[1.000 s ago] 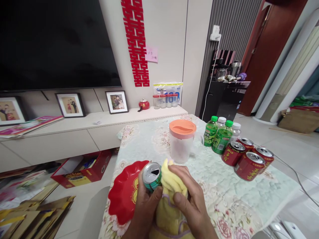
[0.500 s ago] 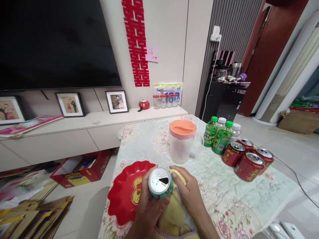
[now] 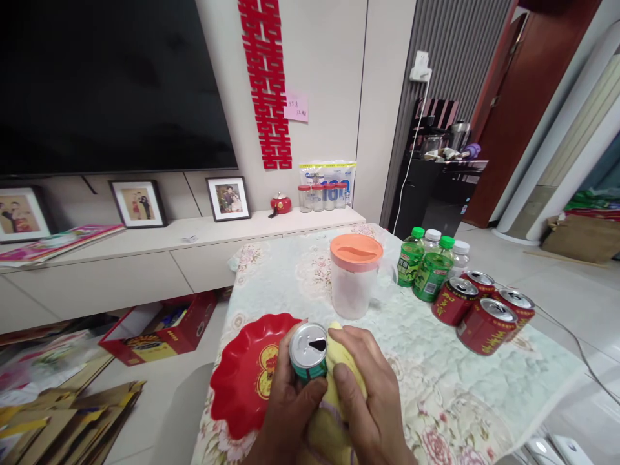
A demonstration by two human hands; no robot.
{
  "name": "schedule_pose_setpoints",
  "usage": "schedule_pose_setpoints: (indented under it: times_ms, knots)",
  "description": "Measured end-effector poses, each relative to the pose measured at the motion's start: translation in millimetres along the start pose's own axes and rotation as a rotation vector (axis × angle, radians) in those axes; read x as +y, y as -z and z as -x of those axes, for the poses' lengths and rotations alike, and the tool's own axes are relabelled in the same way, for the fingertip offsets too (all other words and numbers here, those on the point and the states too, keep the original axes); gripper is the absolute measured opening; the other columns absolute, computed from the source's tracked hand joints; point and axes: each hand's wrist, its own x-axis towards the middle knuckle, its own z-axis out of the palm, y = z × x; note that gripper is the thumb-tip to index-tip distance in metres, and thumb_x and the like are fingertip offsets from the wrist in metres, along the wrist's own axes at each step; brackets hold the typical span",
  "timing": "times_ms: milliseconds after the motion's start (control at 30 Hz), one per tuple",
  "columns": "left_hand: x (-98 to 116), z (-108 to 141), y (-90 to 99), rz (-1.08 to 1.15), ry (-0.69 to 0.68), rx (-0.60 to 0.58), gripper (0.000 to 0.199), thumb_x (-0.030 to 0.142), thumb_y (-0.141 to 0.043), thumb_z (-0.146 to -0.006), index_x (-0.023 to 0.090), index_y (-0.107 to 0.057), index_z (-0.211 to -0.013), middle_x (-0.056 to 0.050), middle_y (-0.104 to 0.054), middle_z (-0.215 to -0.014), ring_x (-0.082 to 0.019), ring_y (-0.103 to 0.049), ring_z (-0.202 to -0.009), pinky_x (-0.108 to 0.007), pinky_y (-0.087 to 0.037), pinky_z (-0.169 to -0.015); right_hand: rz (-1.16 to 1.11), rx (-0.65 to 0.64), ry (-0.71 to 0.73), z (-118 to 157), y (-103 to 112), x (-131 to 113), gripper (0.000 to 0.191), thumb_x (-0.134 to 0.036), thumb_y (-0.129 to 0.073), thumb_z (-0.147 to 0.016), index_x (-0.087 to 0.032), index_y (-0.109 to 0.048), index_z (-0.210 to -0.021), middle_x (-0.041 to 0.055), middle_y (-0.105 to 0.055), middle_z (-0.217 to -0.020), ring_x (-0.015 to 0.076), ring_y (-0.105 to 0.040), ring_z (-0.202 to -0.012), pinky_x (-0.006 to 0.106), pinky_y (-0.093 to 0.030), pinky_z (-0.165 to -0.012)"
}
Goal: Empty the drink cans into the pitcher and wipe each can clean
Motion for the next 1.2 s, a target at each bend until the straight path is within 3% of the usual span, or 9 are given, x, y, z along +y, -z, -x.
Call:
schedule_pose_setpoints:
  times_ms: [200, 433, 533, 600, 767, 1000, 1100, 1200]
  knots:
    - [10.6, 9.3, -14.4, 0.042, 0.052, -0.035, 0.075, 0.049, -0.092, -0.056, 0.032, -0.067, -0.124, -0.008, -0.076, -0.113, -0.039, -0.070, -0.108, -0.052, -0.053, -0.096, -0.042, 0.162, -0.004, 0.6, -9.3, 7.7, 0.026, -0.037, -0.056, -0.099, -0.028, -0.075, -0.116, 0.0092, -0.073, -0.119, 0.0275, -0.068, -0.111, 0.038, -0.055, -0.092]
    - [7.8, 10.3, -10.5, -0.002, 0.001, -0.076, 0.074, 0.050, -0.095, -0.055, 0.029, -0.070, -0.121, -0.011, -0.074, -0.106, -0.035, -0.071, -0.094, -0.047, -0.055, -0.084, -0.195, -0.017, -0.422, -17.1, -6.4, 27.7, 0.043, -0.059, -0.058, -0.093, -0.022, -0.077, -0.104, 0.0087, -0.079, -0.107, 0.0274, -0.072, -0.098, 0.035, -0.055, -0.086]
    - [0.3, 4.6, -1.5, -0.026, -0.095, -0.088, 0.074, 0.050, -0.094, -0.057, 0.027, -0.069, -0.123, -0.013, -0.072, -0.113, -0.035, -0.070, -0.098, -0.048, -0.056, -0.086, -0.188, -0.099, -0.476, -20.0, -9.0, 37.9, 0.048, -0.062, -0.057, -0.092, -0.020, -0.077, -0.106, 0.0098, -0.079, -0.108, 0.0282, -0.071, -0.099, 0.036, -0.054, -0.088]
    - [-4.8, 1.0, 5.7, -0.023, -0.117, -0.142, 0.078, 0.045, -0.095, -0.058, 0.027, -0.065, -0.127, -0.012, -0.071, -0.119, -0.035, -0.069, -0.104, -0.046, -0.056, -0.090, -0.153, -0.118, -0.453, -20.3, -12.0, 40.8, 0.048, -0.062, -0.056, -0.093, -0.020, -0.077, -0.106, 0.0106, -0.078, -0.111, 0.0287, -0.070, -0.103, 0.038, -0.052, -0.094]
    - [-10.4, -1.5, 14.8, 0.031, -0.037, -0.070, 0.085, 0.036, -0.090, -0.070, 0.033, -0.047, -0.143, -0.009, -0.066, -0.131, -0.030, -0.067, -0.116, -0.040, -0.053, -0.100, -0.028, -0.119, -0.331, -17.1, -15.2, 30.4, 0.041, -0.055, -0.050, -0.098, -0.023, -0.076, -0.106, 0.0098, -0.076, -0.113, 0.0273, -0.067, -0.108, 0.039, -0.049, -0.099]
    - [-4.2, -4.7, 13.0, -0.096, -0.046, -0.077, 0.096, 0.039, -0.085, -0.076, 0.029, -0.030, -0.154, -0.011, -0.069, -0.124, -0.031, -0.069, -0.114, -0.046, -0.053, -0.101, -0.032, -0.095, -0.133, -7.0, -5.3, 0.0, 0.036, -0.045, -0.045, -0.104, -0.028, -0.069, -0.123, 0.0072, -0.069, -0.124, 0.0230, -0.065, -0.116, 0.032, -0.051, -0.098]
    - [-0.1, 4.4, 8.3, -0.105, 0.019, -0.042, 0.081, 0.043, -0.082, -0.078, 0.028, -0.045, -0.148, -0.013, -0.070, -0.127, -0.034, -0.066, -0.122, -0.049, -0.051, -0.105, 0.012, -0.057, -0.024, -4.2, -4.0, -6.2, 0.032, -0.036, -0.046, -0.105, -0.030, -0.067, -0.128, 0.0063, -0.066, -0.126, 0.0211, -0.063, -0.120, 0.029, -0.051, -0.098]
    - [2.0, 15.9, 0.5, -0.100, 0.002, 0.074, 0.053, 0.049, -0.077, -0.080, 0.028, -0.068, -0.128, -0.012, -0.067, -0.135, -0.036, -0.054, -0.139, -0.047, -0.039, -0.118, 0.088, 0.039, 0.118, -3.8, -6.9, -2.6, 0.032, -0.029, -0.051, -0.102, -0.029, -0.065, -0.131, 0.0070, -0.066, -0.124, 0.0200, -0.064, -0.116, 0.028, -0.051, -0.097]
